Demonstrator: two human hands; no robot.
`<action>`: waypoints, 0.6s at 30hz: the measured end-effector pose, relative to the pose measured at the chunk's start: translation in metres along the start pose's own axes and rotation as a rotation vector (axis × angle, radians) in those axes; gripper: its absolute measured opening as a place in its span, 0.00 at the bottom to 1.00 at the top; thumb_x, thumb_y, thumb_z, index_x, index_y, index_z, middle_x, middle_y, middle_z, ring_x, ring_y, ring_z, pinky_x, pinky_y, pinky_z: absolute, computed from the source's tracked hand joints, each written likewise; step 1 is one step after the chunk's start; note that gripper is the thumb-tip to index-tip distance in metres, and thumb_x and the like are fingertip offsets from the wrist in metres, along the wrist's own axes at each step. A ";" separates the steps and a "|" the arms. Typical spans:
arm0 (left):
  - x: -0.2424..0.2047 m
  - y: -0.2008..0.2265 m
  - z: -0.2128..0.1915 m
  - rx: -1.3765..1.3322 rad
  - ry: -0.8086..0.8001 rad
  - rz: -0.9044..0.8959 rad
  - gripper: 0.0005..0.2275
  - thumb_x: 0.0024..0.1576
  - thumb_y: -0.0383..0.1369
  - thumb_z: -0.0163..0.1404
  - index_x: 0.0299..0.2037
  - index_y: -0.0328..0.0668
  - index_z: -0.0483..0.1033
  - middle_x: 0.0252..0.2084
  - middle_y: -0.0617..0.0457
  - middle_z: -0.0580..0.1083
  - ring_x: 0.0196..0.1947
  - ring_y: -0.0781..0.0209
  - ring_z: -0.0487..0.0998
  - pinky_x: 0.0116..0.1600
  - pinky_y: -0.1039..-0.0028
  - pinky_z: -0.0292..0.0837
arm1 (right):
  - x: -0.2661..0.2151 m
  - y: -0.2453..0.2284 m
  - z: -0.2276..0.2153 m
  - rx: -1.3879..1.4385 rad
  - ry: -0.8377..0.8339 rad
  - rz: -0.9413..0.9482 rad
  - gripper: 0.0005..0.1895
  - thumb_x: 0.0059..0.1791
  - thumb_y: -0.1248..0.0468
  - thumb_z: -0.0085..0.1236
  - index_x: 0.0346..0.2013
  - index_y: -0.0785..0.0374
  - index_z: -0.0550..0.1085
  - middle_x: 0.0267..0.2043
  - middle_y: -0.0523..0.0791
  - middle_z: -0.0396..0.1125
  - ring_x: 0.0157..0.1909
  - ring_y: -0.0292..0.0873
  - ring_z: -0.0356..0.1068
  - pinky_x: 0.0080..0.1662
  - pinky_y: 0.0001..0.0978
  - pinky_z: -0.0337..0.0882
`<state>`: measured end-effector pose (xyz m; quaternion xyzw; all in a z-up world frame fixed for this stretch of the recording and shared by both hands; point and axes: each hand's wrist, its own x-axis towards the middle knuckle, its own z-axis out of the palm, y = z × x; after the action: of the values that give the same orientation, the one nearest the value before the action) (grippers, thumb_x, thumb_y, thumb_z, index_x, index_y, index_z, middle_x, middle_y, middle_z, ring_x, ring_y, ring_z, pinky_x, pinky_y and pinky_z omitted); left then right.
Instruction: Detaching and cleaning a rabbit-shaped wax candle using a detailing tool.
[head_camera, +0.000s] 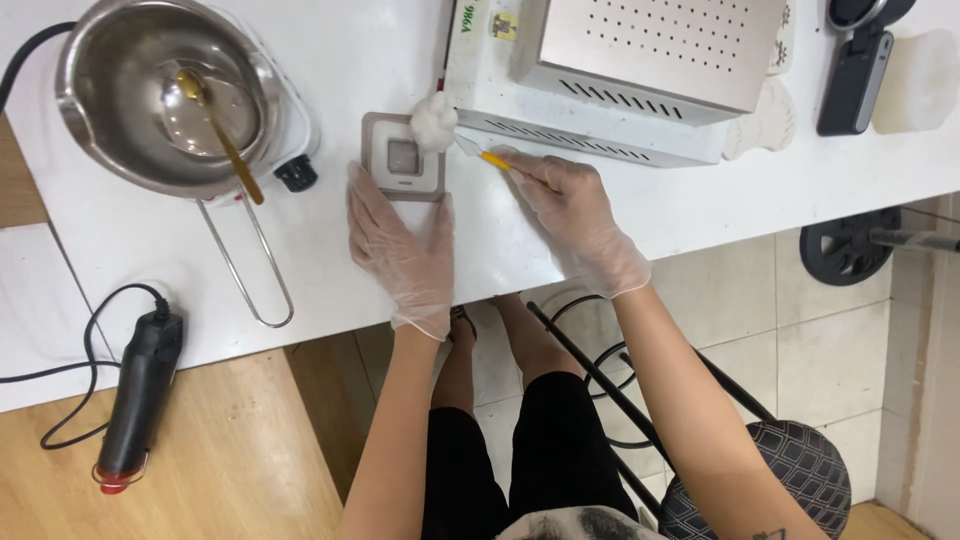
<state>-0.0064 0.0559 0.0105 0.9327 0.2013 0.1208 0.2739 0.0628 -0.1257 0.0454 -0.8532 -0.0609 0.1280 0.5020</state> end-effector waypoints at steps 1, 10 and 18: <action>0.000 0.000 0.000 0.005 -0.011 0.005 0.46 0.57 0.45 0.62 0.76 0.35 0.41 0.76 0.39 0.55 0.75 0.41 0.56 0.72 0.46 0.50 | -0.001 -0.001 -0.001 0.007 0.004 0.011 0.15 0.54 0.70 0.56 0.56 0.63 0.78 0.47 0.49 0.77 0.41 0.38 0.75 0.47 0.26 0.75; -0.001 0.002 0.005 0.024 -0.009 0.037 0.43 0.61 0.41 0.61 0.78 0.42 0.41 0.78 0.43 0.55 0.77 0.44 0.56 0.75 0.49 0.48 | 0.006 -0.003 -0.012 0.010 -0.004 -0.107 0.16 0.52 0.70 0.59 0.55 0.59 0.79 0.37 0.48 0.75 0.33 0.37 0.70 0.40 0.31 0.73; -0.001 0.011 0.003 0.046 0.006 0.039 0.42 0.62 0.41 0.61 0.78 0.40 0.43 0.78 0.44 0.57 0.77 0.44 0.57 0.75 0.51 0.49 | 0.018 0.034 -0.008 -0.182 0.060 -0.404 0.12 0.52 0.65 0.65 0.51 0.54 0.81 0.24 0.46 0.69 0.22 0.44 0.65 0.29 0.35 0.66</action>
<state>-0.0026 0.0453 0.0138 0.9421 0.1866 0.1244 0.2492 0.0813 -0.1452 0.0166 -0.8689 -0.2270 -0.0070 0.4398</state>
